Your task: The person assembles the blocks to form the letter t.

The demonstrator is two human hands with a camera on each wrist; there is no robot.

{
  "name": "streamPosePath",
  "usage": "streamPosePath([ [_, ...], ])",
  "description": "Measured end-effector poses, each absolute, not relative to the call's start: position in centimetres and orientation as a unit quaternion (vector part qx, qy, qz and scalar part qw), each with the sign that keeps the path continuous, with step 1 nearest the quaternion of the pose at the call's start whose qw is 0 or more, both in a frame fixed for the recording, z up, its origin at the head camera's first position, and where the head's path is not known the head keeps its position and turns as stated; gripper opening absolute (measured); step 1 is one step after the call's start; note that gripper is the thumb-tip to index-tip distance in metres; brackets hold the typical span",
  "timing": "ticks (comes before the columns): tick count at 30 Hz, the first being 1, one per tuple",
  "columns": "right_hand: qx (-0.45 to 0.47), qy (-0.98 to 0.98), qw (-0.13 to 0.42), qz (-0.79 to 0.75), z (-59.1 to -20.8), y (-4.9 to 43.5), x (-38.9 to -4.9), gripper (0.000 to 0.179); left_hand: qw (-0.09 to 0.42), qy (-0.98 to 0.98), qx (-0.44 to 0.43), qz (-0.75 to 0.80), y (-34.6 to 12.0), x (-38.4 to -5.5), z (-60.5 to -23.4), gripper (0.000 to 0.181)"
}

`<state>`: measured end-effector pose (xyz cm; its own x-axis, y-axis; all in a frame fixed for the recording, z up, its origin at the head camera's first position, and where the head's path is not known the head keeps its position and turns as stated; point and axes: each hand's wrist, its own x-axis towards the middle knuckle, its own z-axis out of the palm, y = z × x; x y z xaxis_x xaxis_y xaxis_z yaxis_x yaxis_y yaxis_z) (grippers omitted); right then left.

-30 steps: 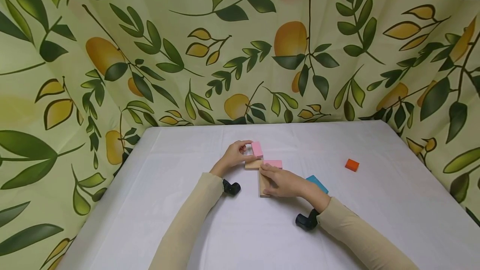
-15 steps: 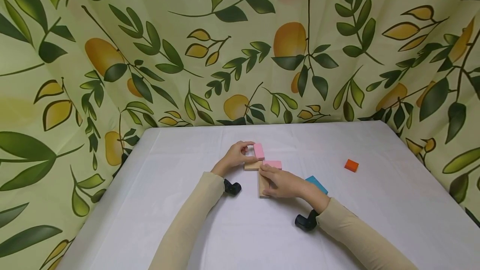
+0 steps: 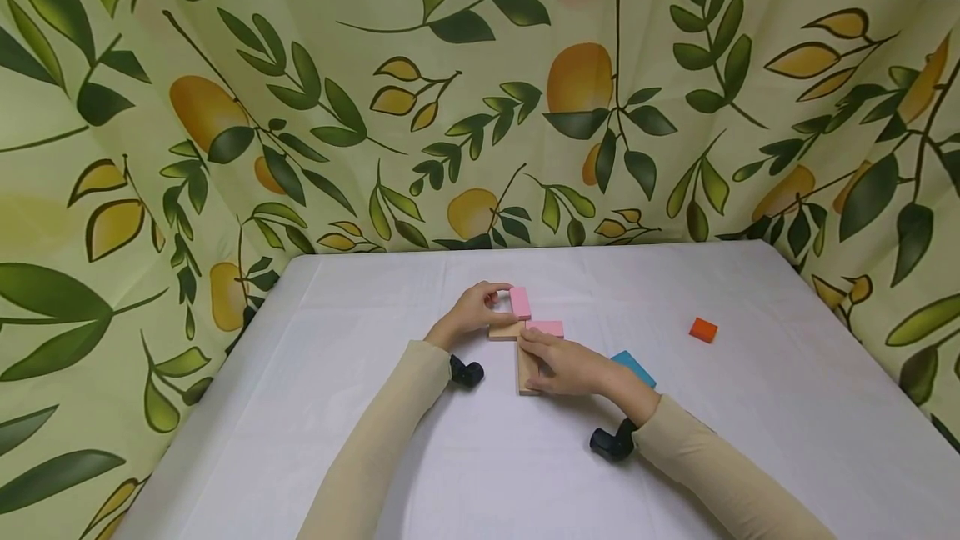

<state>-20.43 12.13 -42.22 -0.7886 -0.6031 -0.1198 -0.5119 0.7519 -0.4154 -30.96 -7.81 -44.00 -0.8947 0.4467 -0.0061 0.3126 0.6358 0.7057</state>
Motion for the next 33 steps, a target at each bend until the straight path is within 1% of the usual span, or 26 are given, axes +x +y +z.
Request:
streamPosePath([
  [18,-0.304,0.926,0.123,-0.186,-42.0,12.2,-20.5,0.067,0.101,0.904,0.229,0.347,-7.5,-31.6,-44.1,0.056],
  [33,-0.312,0.925,0.110,-0.187,-42.4,12.2,-20.5,0.069,0.142,0.898,0.234,0.346,-7.3,-32.1,-43.9,0.057],
])
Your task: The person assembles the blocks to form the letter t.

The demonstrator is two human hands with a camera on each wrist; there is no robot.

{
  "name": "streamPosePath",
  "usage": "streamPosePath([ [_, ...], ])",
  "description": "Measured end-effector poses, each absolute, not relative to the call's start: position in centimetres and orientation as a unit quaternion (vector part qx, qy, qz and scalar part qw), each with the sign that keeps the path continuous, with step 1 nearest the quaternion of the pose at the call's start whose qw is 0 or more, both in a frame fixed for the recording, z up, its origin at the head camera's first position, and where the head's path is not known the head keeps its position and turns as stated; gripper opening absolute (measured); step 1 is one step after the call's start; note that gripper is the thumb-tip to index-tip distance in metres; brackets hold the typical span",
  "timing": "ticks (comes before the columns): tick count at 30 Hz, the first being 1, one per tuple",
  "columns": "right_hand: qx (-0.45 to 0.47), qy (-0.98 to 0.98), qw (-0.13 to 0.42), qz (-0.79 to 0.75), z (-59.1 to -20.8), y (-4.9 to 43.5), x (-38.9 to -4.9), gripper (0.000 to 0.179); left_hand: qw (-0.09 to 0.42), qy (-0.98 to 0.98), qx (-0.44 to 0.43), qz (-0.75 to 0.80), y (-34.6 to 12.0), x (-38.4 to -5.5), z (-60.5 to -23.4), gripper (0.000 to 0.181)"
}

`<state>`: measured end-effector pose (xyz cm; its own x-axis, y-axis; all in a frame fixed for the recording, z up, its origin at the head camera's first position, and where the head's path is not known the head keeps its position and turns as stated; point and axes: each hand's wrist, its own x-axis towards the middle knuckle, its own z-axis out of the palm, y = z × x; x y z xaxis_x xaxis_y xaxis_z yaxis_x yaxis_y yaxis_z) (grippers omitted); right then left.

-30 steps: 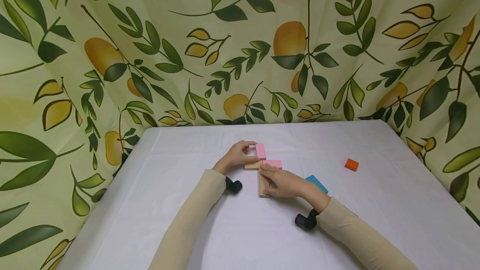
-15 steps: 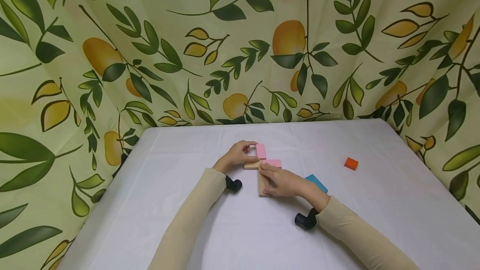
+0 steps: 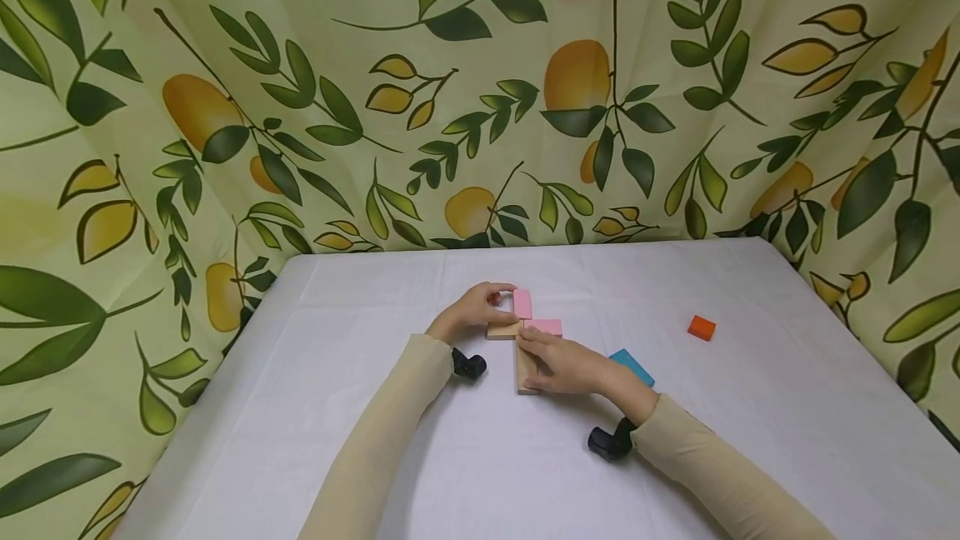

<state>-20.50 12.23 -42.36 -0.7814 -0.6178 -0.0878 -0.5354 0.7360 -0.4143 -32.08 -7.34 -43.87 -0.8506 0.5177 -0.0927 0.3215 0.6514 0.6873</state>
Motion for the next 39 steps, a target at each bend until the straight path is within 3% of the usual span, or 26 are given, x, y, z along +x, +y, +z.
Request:
streamPosePath([
  [21,-0.307,0.924,0.119,-0.194,-42.4,12.2,-20.4,0.068,0.162,0.886,0.217,0.376,-7.4,-32.4,-44.3,0.060],
  [39,-0.314,0.924,0.110,-0.188,-42.1,12.3,-20.3,0.067,0.112,0.905,0.198,0.360,-6.6,-31.7,-44.3,0.050],
])
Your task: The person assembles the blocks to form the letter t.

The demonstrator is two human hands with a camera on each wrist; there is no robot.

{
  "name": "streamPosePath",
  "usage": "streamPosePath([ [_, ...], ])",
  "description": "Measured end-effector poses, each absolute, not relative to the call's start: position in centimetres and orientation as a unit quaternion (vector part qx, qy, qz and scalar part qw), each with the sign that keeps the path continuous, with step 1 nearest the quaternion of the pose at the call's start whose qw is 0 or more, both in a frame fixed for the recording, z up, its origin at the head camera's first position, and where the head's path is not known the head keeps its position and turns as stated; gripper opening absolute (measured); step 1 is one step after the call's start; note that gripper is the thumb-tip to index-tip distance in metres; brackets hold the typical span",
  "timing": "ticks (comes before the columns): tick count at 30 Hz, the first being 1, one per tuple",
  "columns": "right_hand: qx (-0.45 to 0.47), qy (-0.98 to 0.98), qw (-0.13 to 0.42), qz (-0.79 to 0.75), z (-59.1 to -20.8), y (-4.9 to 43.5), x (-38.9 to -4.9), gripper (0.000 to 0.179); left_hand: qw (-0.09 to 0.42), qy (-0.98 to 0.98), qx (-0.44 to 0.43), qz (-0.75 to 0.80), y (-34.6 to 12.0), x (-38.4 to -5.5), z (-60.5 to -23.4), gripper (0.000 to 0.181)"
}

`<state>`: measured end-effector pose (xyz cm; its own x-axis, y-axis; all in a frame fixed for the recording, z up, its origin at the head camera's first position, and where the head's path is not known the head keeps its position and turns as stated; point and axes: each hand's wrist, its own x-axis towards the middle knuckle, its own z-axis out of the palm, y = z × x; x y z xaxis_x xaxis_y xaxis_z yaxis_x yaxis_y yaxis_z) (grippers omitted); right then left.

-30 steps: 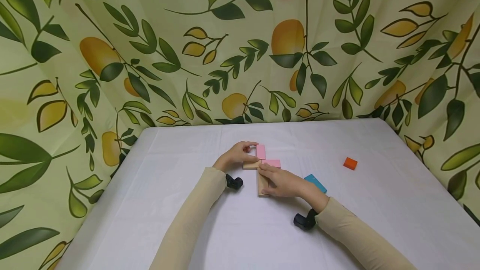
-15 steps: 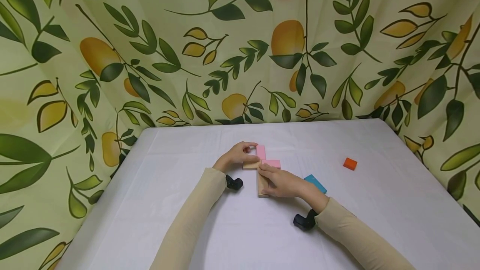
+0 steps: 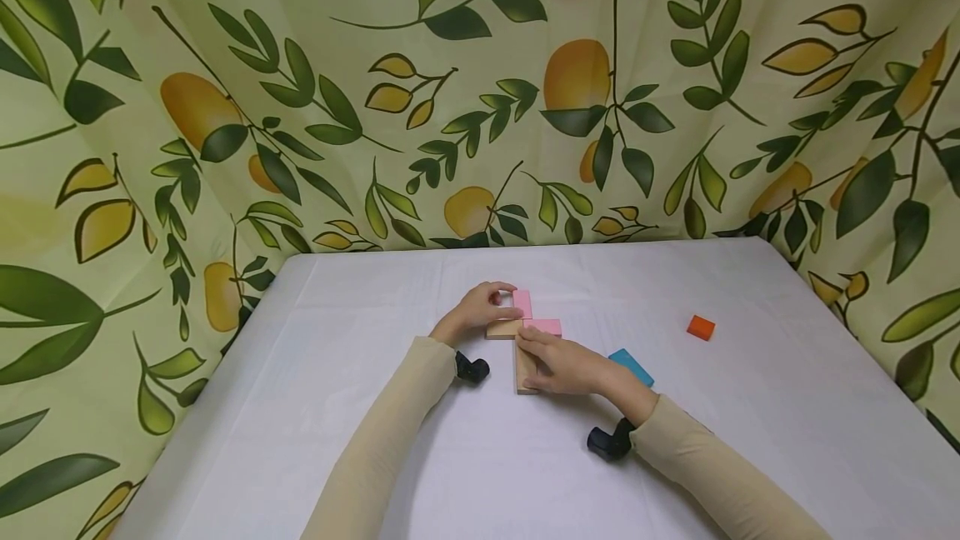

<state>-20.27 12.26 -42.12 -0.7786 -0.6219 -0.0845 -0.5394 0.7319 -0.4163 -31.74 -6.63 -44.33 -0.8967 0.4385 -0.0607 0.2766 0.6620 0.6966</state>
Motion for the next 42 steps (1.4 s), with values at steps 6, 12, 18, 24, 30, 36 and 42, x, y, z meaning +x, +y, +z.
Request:
streamPosePath([
  [6,-0.313,0.924,0.109,-0.189,-42.15,12.31,-20.27,0.068,0.107,0.908,0.197,0.355,-6.56,-31.73,-44.35,0.050],
  [12,-0.313,0.924,0.111,-0.189,-42.16,12.27,-20.28,0.068,0.108,0.907,0.200,0.354,-6.60,-31.87,-44.41,0.050],
  [18,-0.311,0.924,0.115,-0.191,-42.27,12.29,-20.32,0.068,0.107,0.909,0.204,0.347,-6.64,-31.93,-44.48,0.051],
  [24,-0.313,0.923,0.115,-0.192,-42.45,12.40,-20.43,0.067,0.113,0.914,0.207,0.330,-6.69,-31.76,-44.22,0.053],
  [30,-0.314,0.923,0.113,-0.192,-42.40,12.44,-20.49,0.068,0.110,0.920,0.211,0.313,-6.76,-31.53,-44.09,0.056],
  [36,-0.310,0.923,0.117,-0.198,-42.38,12.40,-20.44,0.068,0.110,0.919,0.208,0.317,-6.69,-31.32,-44.06,0.058],
  [42,-0.307,0.924,0.115,-0.196,-42.42,12.54,-20.35,0.069,0.100,0.924,0.201,0.309,-6.62,-31.10,-44.02,0.059],
])
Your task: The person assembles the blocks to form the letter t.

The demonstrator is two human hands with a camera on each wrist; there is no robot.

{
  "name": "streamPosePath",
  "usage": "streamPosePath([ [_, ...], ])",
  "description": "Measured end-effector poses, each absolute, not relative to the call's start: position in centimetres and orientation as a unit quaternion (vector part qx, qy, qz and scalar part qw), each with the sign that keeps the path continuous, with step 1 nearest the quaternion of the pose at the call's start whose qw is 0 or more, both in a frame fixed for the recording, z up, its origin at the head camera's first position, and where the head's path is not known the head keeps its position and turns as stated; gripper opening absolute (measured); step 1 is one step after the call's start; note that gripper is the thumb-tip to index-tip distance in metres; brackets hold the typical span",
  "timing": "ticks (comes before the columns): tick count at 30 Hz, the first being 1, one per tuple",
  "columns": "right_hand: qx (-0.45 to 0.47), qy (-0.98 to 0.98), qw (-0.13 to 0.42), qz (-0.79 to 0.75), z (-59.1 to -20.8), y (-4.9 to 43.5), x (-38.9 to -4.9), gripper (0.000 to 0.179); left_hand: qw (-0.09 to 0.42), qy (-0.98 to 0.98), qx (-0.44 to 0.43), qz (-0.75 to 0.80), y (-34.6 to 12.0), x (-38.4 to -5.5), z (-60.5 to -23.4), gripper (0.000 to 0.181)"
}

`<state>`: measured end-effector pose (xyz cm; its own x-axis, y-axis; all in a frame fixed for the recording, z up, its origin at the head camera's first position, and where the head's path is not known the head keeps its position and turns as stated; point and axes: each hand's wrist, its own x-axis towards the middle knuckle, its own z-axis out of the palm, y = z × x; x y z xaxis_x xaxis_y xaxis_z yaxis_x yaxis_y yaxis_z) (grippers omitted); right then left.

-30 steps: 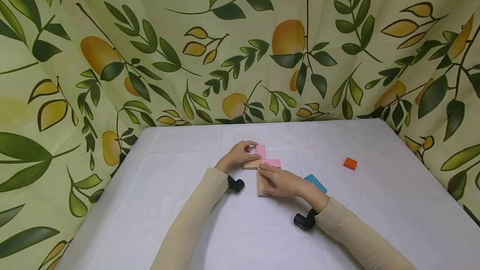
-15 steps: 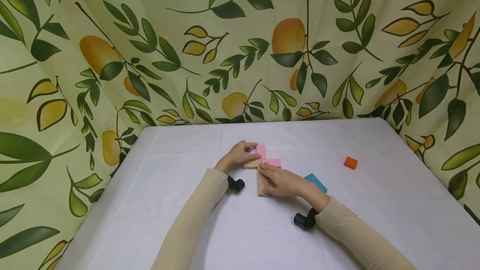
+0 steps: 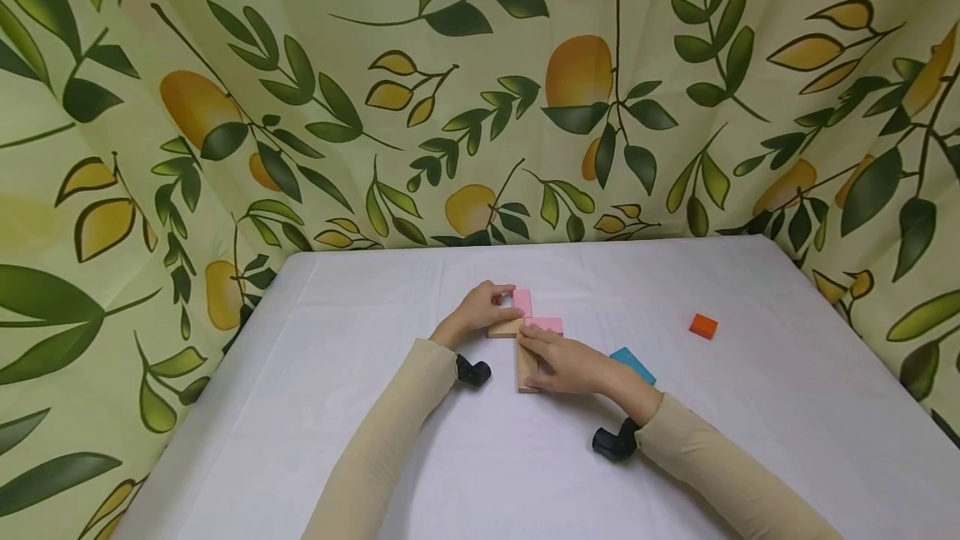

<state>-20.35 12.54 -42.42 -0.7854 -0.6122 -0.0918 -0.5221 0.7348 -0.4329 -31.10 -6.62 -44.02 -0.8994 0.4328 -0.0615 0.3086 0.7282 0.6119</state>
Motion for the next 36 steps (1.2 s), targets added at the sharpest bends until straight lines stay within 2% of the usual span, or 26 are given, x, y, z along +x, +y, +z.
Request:
streamPosePath([
  [15,-0.316,0.924,0.107,-0.185,-42.3,12.4,-20.3,0.068,0.087,0.923,0.215,0.308,-6.6,-30.9,-43.9,0.061],
  [36,-0.334,0.917,0.090,-0.198,-42.1,12.9,-19.3,0.056,0.057,0.917,0.239,0.313,-7.6,-29.7,-43.3,0.043],
])
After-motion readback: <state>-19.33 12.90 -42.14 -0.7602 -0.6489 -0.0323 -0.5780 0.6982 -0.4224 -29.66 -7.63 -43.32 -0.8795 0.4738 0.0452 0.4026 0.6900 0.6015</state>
